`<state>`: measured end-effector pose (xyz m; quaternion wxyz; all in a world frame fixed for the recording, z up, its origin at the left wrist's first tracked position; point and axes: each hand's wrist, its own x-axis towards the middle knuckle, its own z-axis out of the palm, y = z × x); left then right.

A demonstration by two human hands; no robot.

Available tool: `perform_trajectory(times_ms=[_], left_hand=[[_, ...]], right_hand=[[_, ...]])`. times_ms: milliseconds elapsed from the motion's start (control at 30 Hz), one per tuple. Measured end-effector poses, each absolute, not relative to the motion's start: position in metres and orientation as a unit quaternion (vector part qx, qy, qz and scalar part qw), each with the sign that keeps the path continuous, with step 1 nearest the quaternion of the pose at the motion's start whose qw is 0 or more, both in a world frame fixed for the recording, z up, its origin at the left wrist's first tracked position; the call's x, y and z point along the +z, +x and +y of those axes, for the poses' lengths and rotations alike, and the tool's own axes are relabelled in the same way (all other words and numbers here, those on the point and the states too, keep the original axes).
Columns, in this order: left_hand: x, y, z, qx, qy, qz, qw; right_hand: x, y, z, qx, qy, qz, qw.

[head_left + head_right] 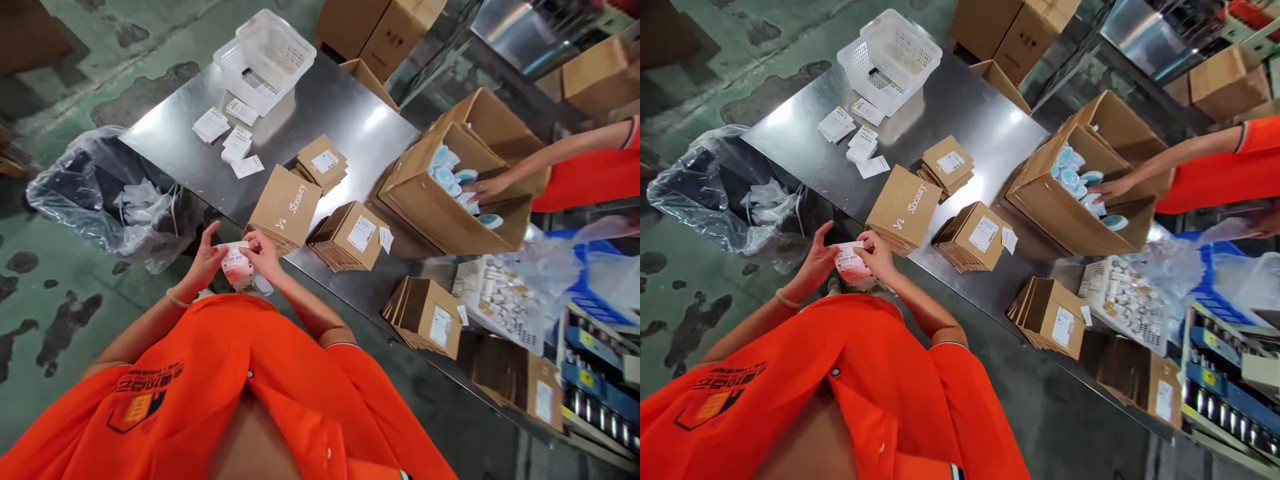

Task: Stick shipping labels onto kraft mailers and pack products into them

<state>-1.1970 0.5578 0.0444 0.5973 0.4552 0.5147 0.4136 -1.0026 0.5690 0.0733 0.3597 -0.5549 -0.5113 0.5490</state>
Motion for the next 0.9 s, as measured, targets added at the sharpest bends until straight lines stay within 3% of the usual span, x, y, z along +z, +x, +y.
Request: perform_trajectory(times_ms=[200,367,500,700,900], left_hand=[[0.059,-1.178,0.556,0.382,0.438,0.525,0.622],[0.063,-1.158,0.566,0.372,0.464,0.54,0.595],[0.064,-1.149,0.571,0.321,0.446,0.506,0.665],[0.058,-1.134,0.574,0.245,0.376,0.489,0.748],[0.042,-1.117,0.578,0.267,0.358,0.502,0.741]], right_hand=[[0.069,-0.99,0.561,0.526,-0.568,-0.522,0.357],[0.07,-0.974,0.538,0.382,-0.61,-0.588,0.369],[0.085,-0.958,0.532,0.291,-0.61,-0.625,0.391],[0.112,-0.897,0.638,0.203,-0.684,-0.569,0.409],[0.098,-0.86,0.743,0.213,-0.73,-0.579,0.296]])
